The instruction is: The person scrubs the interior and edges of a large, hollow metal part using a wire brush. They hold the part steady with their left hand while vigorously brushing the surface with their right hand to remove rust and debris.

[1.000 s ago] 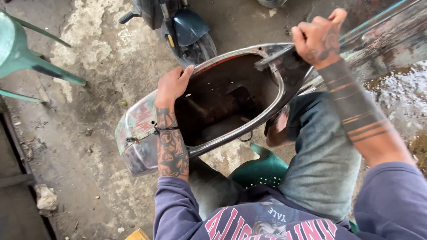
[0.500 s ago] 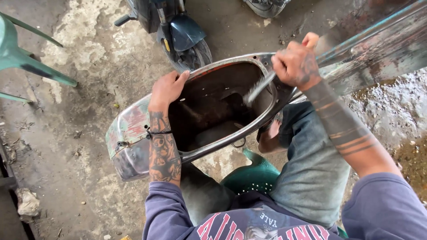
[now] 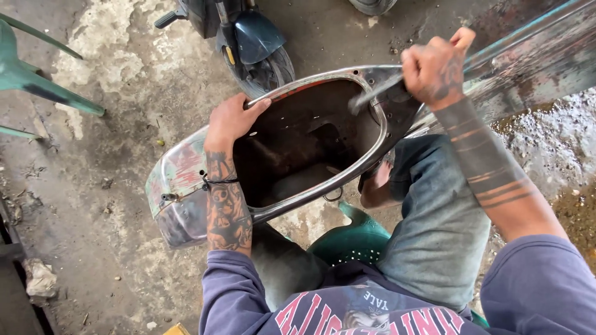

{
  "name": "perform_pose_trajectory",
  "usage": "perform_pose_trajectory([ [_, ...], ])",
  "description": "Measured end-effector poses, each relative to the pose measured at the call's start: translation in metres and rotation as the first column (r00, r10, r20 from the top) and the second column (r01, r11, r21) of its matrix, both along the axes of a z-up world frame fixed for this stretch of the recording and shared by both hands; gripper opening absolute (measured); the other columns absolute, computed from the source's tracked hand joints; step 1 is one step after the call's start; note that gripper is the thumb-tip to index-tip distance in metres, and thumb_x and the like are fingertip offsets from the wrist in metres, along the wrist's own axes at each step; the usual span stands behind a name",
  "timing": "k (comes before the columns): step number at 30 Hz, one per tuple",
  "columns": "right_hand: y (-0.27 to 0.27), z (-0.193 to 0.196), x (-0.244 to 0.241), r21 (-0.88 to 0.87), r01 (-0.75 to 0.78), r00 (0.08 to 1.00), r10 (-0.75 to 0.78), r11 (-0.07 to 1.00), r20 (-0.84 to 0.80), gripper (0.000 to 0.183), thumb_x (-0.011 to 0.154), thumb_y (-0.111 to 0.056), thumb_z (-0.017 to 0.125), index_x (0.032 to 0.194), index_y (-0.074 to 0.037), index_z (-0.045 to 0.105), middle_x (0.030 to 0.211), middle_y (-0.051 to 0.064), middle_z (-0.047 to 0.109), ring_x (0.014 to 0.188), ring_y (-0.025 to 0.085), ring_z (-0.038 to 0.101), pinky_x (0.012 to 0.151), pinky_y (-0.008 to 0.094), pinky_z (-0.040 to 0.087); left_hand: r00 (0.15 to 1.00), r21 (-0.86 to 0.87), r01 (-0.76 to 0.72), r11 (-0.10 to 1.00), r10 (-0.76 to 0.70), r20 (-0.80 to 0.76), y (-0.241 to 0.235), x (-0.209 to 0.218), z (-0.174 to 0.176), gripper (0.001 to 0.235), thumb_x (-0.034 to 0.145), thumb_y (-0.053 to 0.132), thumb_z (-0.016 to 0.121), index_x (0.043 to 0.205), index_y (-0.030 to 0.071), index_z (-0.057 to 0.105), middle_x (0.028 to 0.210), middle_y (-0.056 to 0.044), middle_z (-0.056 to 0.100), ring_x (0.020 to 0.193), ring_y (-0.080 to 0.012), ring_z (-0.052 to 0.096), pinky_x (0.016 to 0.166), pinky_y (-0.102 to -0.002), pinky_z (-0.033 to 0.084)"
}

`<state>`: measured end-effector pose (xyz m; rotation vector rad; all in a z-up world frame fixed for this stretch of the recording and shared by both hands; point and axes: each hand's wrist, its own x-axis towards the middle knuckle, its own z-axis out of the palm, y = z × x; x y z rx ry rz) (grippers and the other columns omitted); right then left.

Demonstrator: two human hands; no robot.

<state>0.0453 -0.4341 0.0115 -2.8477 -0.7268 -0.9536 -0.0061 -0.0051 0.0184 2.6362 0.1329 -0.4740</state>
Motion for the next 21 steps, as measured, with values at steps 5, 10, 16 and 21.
perform_pose_trajectory([
  [5,0.001,-0.002,-0.001,-0.058,-0.039,0.997,0.042,0.998,0.065,0.042,0.104,-0.02,0.056,0.063,-0.021,0.052,0.056,-0.006,0.046,0.056,0.016,0.035,0.088,0.04,0.026,1.0,-0.015,-0.008,1.0,0.008,-0.008,-0.001,-0.002,0.001,0.062,0.103,0.07,0.049,0.082,0.011,0.046,0.077,-0.008,0.058,0.071,-0.0287,0.056,0.066,-0.043,0.039],
  [10,0.007,-0.004,-0.002,-0.04,0.019,0.998,-0.016,0.999,0.067,0.046,0.108,-0.016,0.047,0.063,-0.022,0.048,0.058,-0.008,0.044,0.058,0.013,0.033,0.093,0.039,0.026,1.0,-0.019,0.0,1.0,0.0,-0.001,0.001,0.0,0.002,0.062,0.103,0.07,0.047,0.082,0.012,0.044,0.077,-0.006,0.056,0.07,-0.0263,0.053,0.066,-0.041,0.038],
  [16,0.026,-0.003,0.002,0.002,-0.1,0.993,0.1,0.995,0.055,0.044,0.107,-0.02,0.047,0.064,-0.028,0.053,0.059,-0.006,0.048,0.061,0.012,0.036,0.086,0.038,0.023,1.0,-0.013,0.007,1.0,-0.007,0.0,0.002,-0.001,-0.001,0.062,0.103,0.071,0.048,0.081,0.013,0.047,0.075,-0.006,0.056,0.068,-0.0254,0.054,0.064,-0.041,0.037],
  [21,0.051,0.01,-0.017,-0.084,-0.19,0.977,0.197,0.978,0.079,0.032,0.094,-0.023,0.051,0.065,-0.028,0.065,0.06,-0.002,0.054,0.059,0.015,0.039,0.087,0.041,0.03,1.0,-0.018,-0.003,1.0,0.003,0.002,0.0,-0.001,0.002,0.064,0.102,0.072,0.047,0.081,0.012,0.046,0.077,-0.008,0.058,0.07,-0.0277,0.056,0.064,-0.042,0.039],
])
